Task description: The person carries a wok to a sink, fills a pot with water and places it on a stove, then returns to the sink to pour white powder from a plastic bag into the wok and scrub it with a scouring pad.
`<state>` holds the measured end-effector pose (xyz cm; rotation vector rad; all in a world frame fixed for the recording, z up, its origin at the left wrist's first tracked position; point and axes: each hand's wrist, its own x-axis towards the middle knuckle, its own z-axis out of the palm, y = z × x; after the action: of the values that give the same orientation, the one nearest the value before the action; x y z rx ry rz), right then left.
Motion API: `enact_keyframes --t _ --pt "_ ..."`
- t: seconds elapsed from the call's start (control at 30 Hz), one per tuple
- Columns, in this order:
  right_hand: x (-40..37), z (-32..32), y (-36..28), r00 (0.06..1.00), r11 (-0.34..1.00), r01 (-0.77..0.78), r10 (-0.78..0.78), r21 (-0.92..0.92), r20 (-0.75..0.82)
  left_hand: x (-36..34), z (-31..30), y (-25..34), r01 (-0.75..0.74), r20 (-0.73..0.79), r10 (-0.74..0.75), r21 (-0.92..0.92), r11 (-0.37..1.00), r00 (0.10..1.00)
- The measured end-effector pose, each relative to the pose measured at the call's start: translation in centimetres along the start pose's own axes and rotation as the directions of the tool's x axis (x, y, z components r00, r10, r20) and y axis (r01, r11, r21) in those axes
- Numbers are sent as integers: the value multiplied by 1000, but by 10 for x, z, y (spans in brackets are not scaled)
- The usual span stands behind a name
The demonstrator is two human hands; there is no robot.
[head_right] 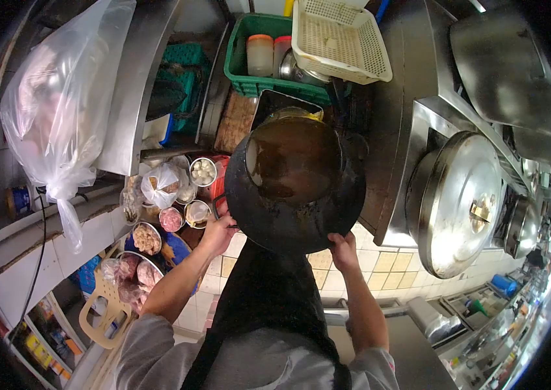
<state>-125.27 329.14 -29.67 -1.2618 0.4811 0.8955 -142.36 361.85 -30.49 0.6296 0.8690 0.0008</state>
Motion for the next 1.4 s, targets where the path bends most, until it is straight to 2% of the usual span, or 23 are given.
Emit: enact_keyframes --t 0.17,0.27,0.37,0.47,0.6,0.8,0.9,1.0,1.1,1.2,1.3,1.4 --pt "3 -1 -6 1000 999 1 -2 -39 -23 0 15 0 -10 -48 7 -58 998 999" --pt "10 -19 0 1000 998 -7 7 -58 -7 8 7 -9 -3 -30 2 -57 998 1000" --pt "6 -7 -12 1000 997 4 -5 -75 -14 18 -7 -19 34 -23 -35 -31 999 999" --pt "6 3 -23 1000 995 15 -17 -100 -25 19 6 -11 6 18 -4 -100 995 1000" --pt "8 3 -27 1000 994 20 -22 -109 -19 19 15 1 47 9 -46 -107 993 999" --pt "9 14 -33 995 992 3 -15 -125 -99 28 11 1 43 23 -41 -120 992 999" --pt "14 0 -31 997 978 -34 18 -207 -75 25 18 13 49 26 -45 -147 988 999" --pt "13 11 -37 996 981 -15 -3 -195 -92 28 18 17 66 29 -63 -147 987 998" --pt "17 10 -40 996 965 -5 -19 -263 -89 30 20 23 93 -12 -96 -140 986 995" --pt "7 41 -57 983 978 -20 -18 -208 -181 44 8 12 82 40 -76 -155 984 996" --pt "19 31 -61 988 952 -49 2 -303 -154 54 0 8 94 16 -93 -136 986 996" --pt "29 22 -65 979 930 -86 12 -357 -205 59 -1 10 102 40 -98 -120 987 994"
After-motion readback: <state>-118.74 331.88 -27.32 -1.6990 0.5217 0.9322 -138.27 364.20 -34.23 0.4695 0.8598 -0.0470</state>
